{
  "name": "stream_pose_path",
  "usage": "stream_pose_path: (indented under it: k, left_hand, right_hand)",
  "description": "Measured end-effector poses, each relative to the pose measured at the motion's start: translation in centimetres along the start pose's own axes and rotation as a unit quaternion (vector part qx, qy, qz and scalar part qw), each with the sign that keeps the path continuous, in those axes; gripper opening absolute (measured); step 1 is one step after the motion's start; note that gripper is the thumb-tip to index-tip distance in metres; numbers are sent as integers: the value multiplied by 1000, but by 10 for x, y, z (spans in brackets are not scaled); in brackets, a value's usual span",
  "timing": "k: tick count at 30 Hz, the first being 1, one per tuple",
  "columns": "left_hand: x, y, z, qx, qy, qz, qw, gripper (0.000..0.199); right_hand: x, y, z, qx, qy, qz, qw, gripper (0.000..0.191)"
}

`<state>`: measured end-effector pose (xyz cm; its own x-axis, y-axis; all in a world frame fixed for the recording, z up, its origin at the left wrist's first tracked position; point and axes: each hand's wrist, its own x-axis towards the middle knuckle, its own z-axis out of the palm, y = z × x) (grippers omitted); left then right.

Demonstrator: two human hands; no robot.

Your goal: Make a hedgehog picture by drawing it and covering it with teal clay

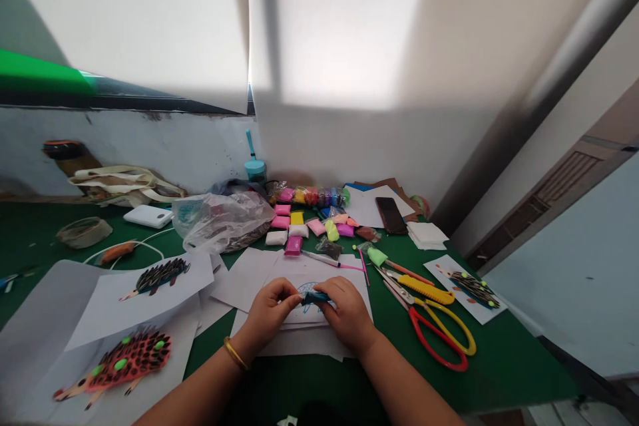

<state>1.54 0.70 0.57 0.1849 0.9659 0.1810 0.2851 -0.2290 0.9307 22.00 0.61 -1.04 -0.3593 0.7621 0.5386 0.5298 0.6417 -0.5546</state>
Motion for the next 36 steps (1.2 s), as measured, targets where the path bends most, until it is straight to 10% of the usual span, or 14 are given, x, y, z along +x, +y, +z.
stream_pose_path:
  k: [10,15,19,36]
  left_hand:
    - [-2,5,-5,-95,-43,-8,995,27]
    - [0,6,-5,-107,-23,-25,994,26]
    - [0,8,-3,-106,-23,-22,994,26]
    - [-1,4,-7,-100,-8,-35,994,26]
  right_hand:
    - [-18,20,-42,-168,-68,20,983,53]
    - [-50,76,-93,-400,-100,267,871,72]
    - [-71,106,-106,-417,-151,335,831,67]
    - [-37,114,-95,-362,-39,318,875,54]
